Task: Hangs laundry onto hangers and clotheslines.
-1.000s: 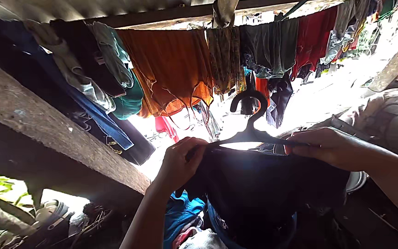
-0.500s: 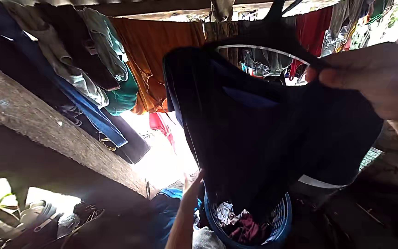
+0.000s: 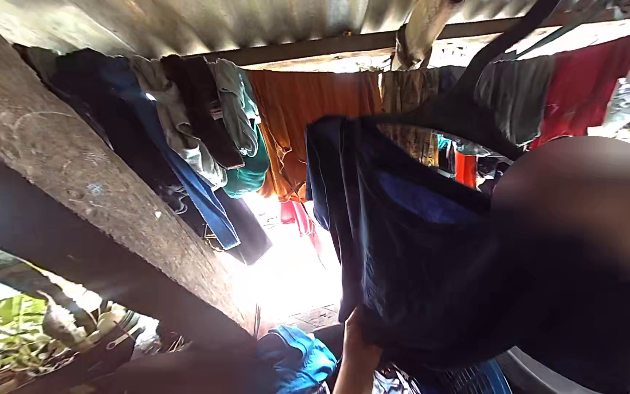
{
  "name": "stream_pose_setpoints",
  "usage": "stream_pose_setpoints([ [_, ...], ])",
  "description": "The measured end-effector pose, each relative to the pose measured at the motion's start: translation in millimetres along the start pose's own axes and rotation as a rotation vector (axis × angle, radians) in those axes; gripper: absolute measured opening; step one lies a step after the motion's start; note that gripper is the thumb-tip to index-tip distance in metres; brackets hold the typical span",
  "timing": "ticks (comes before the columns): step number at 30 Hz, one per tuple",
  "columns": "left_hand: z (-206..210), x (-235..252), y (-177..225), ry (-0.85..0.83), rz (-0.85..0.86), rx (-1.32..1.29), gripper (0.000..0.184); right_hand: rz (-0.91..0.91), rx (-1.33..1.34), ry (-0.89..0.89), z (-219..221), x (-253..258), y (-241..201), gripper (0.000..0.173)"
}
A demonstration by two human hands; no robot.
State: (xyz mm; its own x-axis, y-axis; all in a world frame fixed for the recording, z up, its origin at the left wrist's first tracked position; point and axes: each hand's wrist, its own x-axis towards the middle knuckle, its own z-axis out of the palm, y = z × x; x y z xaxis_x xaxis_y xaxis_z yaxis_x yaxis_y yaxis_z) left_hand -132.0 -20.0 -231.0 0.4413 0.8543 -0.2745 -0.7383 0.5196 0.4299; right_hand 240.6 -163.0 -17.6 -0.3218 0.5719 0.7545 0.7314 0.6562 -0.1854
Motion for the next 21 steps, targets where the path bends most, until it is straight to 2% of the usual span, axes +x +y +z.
stream_pose_setpoints([
  [2,-1.1,4.4,28.5,0.013,0.081,0.104,0.031,0.286,-0.05,0.008,46.3,62.5,-69.8,0.021],
  [4,0.0,8.4,56.5,-0.021,0.194,0.205,0.033,0.375,-0.057,0.043,96.9,108.8,-115.2,0.019],
  [7,0.3,16.3,92.3,0.057,0.373,0.322,0.032,0.337,0.023,0.019,161.5,123.2,-102.3,0.02],
  [9,-3.0,21.5,111.8,0.108,0.44,0.335,0.032,0.416,0.113,-0.064,207.8,135.3,-91.3,0.019],
  [12,-2.0,27.7,131.8,0.245,0.453,0.35,0.025,0.536,0.206,-0.246,285.7,167.1,-71.4,0.022],
  [17,-28.1,56.0,151.2,0.334,0.48,0.445,0.026,0.727,0.105,-0.624,399.9,236.7,-47.3,0.03],
  [19,-39.4,69.4,157.1,0.361,0.492,0.431,0.028,0.807,0.108,-0.678,435.9,268.9,-38.4,0.033],
  [21,-45.1,79.9,161.4,0.389,0.486,0.357,0.03,0.915,0.171,-0.645,466.7,302.1,-30.5,0.035],
])
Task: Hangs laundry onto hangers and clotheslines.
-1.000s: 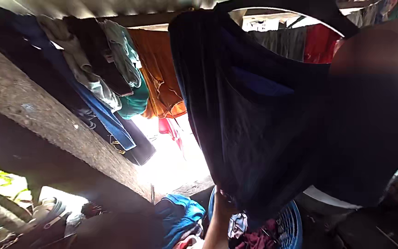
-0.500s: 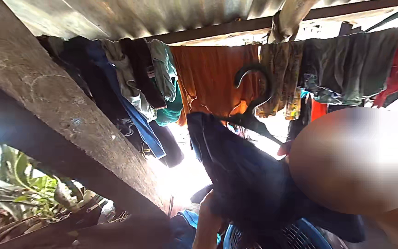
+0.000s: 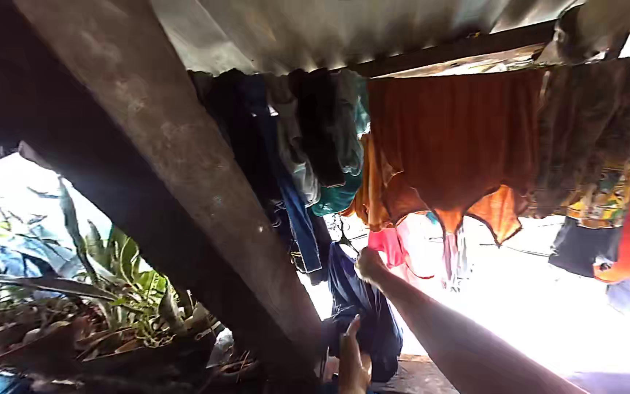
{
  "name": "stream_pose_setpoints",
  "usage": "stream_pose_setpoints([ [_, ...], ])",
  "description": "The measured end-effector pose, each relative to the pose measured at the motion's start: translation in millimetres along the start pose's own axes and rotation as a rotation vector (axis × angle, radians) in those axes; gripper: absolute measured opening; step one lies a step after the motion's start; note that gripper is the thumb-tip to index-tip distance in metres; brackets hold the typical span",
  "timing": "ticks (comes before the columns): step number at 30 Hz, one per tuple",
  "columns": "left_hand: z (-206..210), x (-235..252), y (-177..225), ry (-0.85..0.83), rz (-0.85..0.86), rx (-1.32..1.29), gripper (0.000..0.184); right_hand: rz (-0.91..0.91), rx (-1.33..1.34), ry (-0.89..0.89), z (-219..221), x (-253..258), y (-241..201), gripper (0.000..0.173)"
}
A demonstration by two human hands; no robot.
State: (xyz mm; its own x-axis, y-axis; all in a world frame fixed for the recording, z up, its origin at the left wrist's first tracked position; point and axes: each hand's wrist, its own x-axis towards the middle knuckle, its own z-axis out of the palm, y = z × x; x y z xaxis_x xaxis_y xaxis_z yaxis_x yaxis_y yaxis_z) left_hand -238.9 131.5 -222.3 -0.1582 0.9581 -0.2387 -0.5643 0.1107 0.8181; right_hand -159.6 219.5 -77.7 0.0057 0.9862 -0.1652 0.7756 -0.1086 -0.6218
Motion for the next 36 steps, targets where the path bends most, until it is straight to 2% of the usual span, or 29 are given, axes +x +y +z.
stream_pose_setpoints([
  [4,-9.7,23.9,-8.1,-0.014,-0.054,-0.058,0.038,0.063,0.068,0.104,-0.5,44.3,-53.3,0.035],
  [6,-16.5,36.9,-10.4,-0.017,-0.138,-0.048,0.05,0.031,0.066,0.17,-4.2,55.6,-77.0,0.035],
  [9,-29.7,59.8,-16.6,-0.074,-0.188,-0.037,0.07,-0.051,0.005,0.248,-15.4,70.4,-96.1,0.047],
  [11,-35.0,69.4,-17.7,-0.099,-0.19,-0.034,0.067,-0.08,-0.023,0.259,-20.8,82.0,-89.0,0.05],
  [14,-36.6,78.0,-20.2,-0.094,-0.177,-0.074,0.05,-0.076,0.061,0.247,-22.4,98.1,-58.6,0.052],
  [17,-32.2,64.5,-9.6,-0.139,-0.108,0.105,0.051,0.03,0.02,0.249,-34.0,78.2,-49.3,0.04],
  [19,-17.0,45.1,17.2,-0.153,0.056,0.323,0.05,-0.017,0.001,0.337,-38.7,75.6,-40.1,0.033],
  [21,-3.2,44.6,41.1,-0.189,0.329,0.495,0.05,-0.059,0.0,0.37,-37.7,72.9,-34.8,0.031],
  [22,10.6,44.7,62.0,-0.191,0.436,0.552,0.056,-0.066,-0.003,0.364,-34.2,69.8,-33.5,0.03],
  [23,28.8,45.0,89.1,-0.19,0.469,0.568,0.066,-0.077,0.002,0.356,-29.0,66.8,-32.8,0.029],
  [24,49.3,46.0,118.3,-0.195,0.423,0.54,0.075,-0.099,0.029,0.349,-22.4,64.8,-32.1,0.029],
  [26,92.1,46.7,168.5,-0.211,0.207,0.355,0.088,-0.143,0.095,0.344,-6.5,66.6,-26.9,0.034],
  [27,113.7,46.8,190.1,-0.208,0.107,0.283,0.088,-0.142,0.131,0.345,-1.0,66.5,-24.3,0.035],
  [29,146.0,48.5,218.3,-0.208,0.053,0.252,0.076,-0.142,0.157,0.349,4.7,58.8,-18.4,0.035],
  [31,163.4,50.5,231.0,-0.236,0.125,0.203,0.05,-0.106,0.163,0.32,3.8,51.8,-15.4,0.03],
  [34,171.5,51.5,249.9,-0.443,0.23,-0.175,0.032,-0.065,0.139,0.256,-3.7,52.6,-16.2,0.031],
  [36,179.7,31.8,277.0,-0.563,0.348,-0.381,0.025,-0.087,0.141,0.243,-7.5,50.7,-15.5,0.028],
])
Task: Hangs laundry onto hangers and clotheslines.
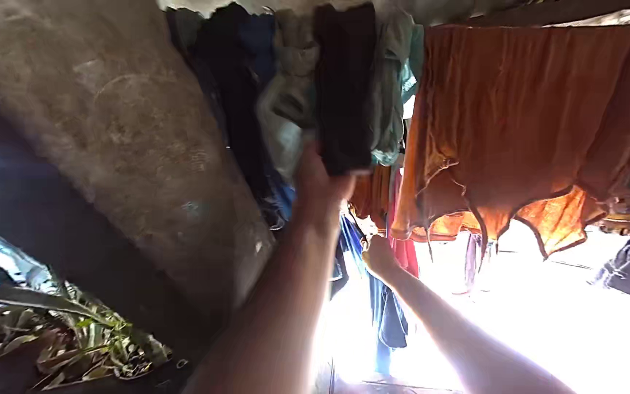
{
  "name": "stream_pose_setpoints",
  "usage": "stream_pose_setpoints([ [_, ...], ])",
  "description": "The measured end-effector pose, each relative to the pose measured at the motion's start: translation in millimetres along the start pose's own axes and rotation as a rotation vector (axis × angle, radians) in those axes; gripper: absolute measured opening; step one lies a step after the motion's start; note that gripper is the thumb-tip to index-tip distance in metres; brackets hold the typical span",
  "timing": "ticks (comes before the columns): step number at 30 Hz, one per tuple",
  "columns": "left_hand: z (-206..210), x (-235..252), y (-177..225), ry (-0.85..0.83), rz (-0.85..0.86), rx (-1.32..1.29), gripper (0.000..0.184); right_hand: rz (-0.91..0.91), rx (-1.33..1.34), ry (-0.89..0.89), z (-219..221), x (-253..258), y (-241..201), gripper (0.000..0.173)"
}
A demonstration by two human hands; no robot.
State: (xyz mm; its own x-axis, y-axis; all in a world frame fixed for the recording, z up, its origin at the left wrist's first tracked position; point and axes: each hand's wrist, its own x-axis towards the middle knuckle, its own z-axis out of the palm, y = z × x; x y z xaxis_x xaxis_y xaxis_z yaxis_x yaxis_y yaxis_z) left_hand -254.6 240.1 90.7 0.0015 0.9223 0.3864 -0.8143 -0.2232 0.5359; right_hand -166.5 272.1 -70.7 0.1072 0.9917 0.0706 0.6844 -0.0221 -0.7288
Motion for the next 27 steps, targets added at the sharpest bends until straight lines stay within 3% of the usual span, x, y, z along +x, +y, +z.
stream_pose_setpoints([
  [3,42.2,-16.4,52.9,-0.088,0.205,0.022,0.014,-0.046,0.011,-0.012,-6.5,-7.0,-5.2,0.026],
  [6,65.1,-15.0,78.3,-0.065,0.269,0.061,0.028,-0.067,-0.028,-0.046,-13.4,-16.8,-18.0,0.024],
  [11,55.8,-15.1,81.0,0.014,0.257,0.297,0.03,-0.021,-0.115,-0.197,-23.3,-12.5,-50.4,0.027],
  [15,50.4,-19.7,77.8,0.007,0.237,0.232,0.025,-0.033,-0.005,-0.126,-41.1,3.5,-81.1,0.032],
  [21,49.3,-24.1,79.0,-0.071,0.192,0.237,0.014,-0.361,-0.038,0.08,-58.1,62.2,-138.7,0.035],
  [25,47.7,-27.0,77.0,-0.064,0.169,0.202,0.013,-0.372,0.08,0.159,-42.3,112.6,-141.2,0.045],
  [27,46.0,-26.2,77.1,-0.089,0.167,0.191,0.012,-0.29,0.082,0.128,-34.4,125.8,-137.7,0.045],
])
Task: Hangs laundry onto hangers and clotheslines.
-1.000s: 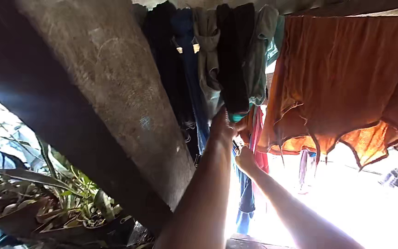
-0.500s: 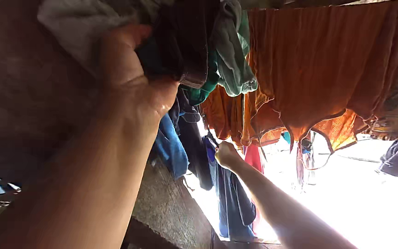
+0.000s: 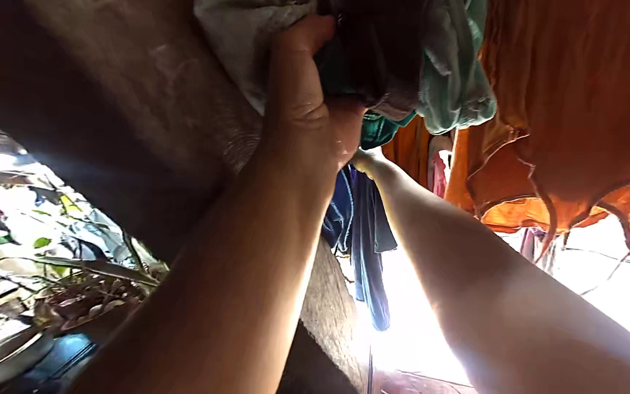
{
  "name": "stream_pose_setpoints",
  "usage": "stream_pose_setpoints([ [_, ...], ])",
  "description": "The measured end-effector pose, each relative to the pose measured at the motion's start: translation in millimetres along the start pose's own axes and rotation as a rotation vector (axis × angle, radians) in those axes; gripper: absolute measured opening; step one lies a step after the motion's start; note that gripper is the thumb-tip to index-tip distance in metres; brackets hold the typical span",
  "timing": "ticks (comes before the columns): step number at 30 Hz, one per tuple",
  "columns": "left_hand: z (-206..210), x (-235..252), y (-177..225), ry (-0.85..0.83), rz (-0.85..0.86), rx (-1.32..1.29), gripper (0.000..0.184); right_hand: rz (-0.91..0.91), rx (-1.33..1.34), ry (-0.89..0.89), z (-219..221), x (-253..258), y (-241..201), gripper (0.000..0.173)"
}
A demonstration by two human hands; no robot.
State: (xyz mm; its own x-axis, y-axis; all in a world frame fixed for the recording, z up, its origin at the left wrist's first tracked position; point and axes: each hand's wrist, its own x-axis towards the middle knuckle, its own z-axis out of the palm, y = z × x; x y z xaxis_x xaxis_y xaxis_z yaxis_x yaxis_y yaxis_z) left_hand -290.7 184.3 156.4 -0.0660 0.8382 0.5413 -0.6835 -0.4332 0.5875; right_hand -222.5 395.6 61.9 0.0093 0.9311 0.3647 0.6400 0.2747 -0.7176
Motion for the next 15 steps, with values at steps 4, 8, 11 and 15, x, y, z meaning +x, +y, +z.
stream_pose_setpoints([
  [4,-3.1,0.8,-2.3,-0.005,-0.034,-0.002,0.018,0.133,0.001,-0.126,21.7,-7.2,18.7,0.041],
  [8,-6.1,1.6,-3.7,-0.034,-0.044,0.013,0.019,0.043,-0.024,-0.211,29.3,-14.5,19.1,0.041],
  [11,-8.5,2.7,-8.1,-0.048,-0.031,0.02,0.016,0.063,0.073,-0.269,19.2,-31.6,10.3,0.042],
  [15,-13.1,-1.1,-14.3,-0.031,-0.043,0.042,0.014,-0.016,0.007,-0.239,-1.7,-71.4,17.7,0.046],
])
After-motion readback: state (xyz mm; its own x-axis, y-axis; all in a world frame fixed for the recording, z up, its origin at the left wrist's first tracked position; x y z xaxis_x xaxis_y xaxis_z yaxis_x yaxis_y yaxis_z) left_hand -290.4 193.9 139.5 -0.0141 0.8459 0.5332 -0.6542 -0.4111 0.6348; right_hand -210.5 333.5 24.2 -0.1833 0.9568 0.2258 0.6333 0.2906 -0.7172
